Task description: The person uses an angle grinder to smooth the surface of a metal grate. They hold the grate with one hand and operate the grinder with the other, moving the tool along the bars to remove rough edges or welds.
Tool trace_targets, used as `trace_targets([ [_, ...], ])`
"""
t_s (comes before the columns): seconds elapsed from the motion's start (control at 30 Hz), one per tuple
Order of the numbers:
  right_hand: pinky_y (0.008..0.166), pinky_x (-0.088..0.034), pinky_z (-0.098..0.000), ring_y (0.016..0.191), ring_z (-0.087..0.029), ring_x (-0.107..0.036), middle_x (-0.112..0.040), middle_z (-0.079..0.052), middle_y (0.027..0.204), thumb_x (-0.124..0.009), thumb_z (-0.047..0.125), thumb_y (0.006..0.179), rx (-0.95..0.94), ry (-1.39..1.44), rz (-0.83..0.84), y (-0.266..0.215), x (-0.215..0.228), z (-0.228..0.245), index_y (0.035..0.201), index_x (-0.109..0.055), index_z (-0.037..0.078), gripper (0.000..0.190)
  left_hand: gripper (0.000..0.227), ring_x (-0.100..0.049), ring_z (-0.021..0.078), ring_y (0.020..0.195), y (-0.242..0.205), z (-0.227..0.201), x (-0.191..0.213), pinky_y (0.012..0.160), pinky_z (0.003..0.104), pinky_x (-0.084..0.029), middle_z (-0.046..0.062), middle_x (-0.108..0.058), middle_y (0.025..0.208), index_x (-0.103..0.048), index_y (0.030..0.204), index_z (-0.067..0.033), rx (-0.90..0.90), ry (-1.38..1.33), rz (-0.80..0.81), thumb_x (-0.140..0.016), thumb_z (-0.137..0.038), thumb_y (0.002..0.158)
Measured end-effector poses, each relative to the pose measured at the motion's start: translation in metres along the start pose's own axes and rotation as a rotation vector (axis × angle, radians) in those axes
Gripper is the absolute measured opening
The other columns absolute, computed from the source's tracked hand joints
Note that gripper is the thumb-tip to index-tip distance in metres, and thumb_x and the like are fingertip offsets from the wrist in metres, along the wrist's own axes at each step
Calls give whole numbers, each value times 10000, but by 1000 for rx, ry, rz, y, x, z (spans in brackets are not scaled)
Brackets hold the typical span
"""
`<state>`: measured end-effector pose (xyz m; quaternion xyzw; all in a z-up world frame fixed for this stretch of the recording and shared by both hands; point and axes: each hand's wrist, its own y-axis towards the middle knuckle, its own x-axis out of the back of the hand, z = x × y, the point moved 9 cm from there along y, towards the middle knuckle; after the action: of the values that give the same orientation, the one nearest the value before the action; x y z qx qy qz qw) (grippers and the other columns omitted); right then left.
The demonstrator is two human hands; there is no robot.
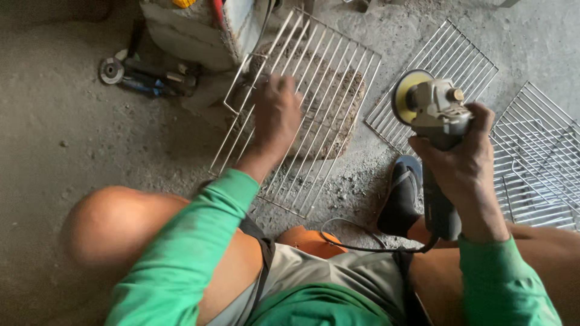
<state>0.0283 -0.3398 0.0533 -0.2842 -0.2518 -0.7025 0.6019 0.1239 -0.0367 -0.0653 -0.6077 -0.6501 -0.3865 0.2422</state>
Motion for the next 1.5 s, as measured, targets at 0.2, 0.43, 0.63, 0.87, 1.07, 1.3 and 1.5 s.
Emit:
trace_targets([
  [0.2, 821, -604, -439, 1036, -361, -740, -715, -224, 1190, -921, 249, 820, 66, -219, -14, -9, -28, 24, 1466, -324, 78, 896, 1082, -452, 405, 1308, -92, -62, -115, 1054, 599, -397, 247, -447, 1459, -430, 1439, 27, -155, 384, 437, -730, -649, 649],
  [0.43, 814, -600, -480, 1029, -405, -738, -721, -240, 1151, -934, 245, 794, 154, -216, 49, -10, -46, 43, 1453, -341, 98, 899, 596, -323, 397, 1456, -165, -30, -151, 1161, 649, -295, 176, -256, 1666, -429, 1493, -55, -401, 660, 616, -627, -16, 932],
  [0.63, 811, -597, -475, 1000, -399, -738, -720, -240, 1145, -926, 270, 793, 98, -209, 52, 0, -47, 38, 1470, -327, 99, 920, 718, -342, 360, 1468, -167, 15, -65, 1183, 586, -277, 11, -258, 1648, -466, 1535, -225, -719, 689, 158, -573, 5, 863],
  [0.87, 841, -599, -459, 1032, -375, -741, -714, -224, 1181, -929, 270, 805, 123, -172, 31, -1, -47, 34, 1479, -333, 104, 914, 536, -463, 361, 1280, -156, 125, -9, 1091, 537, -399, 151, -474, 1370, -518, 1453, -157, 166, 223, -164, -615, -92, 930],
  [1.07, 883, -591, -441, 1070, -332, -737, -713, -214, 1209, -931, 256, 821, 135, -96, 25, 2, -47, 32, 1485, -336, 91, 906, 445, -579, 169, 654, -151, 235, -91, 582, 391, -499, 38, -579, 838, -643, 1178, -99, 1095, -1118, -270, -663, -485, 958],
  [1.3, 897, -605, -405, 1099, -296, -740, -714, -205, 1218, -931, 202, 840, 152, -61, -19, -10, -35, 34, 1487, -348, 74, 881, 491, -605, 142, 735, -156, 238, -98, 660, 329, -525, 35, -634, 946, -646, 1283, -117, 973, -944, -64, -652, -475, 947],
  [1.5, 923, -620, -357, 1107, -232, -734, -710, -171, 1261, -903, 201, 865, 116, 75, 46, -12, -36, 34, 1496, -337, 50, 861, 529, -656, 157, 953, -161, 222, -93, 828, 319, -540, 78, -722, 1172, -673, 1324, -56, 800, -980, -105, -596, -467, 1001],
])
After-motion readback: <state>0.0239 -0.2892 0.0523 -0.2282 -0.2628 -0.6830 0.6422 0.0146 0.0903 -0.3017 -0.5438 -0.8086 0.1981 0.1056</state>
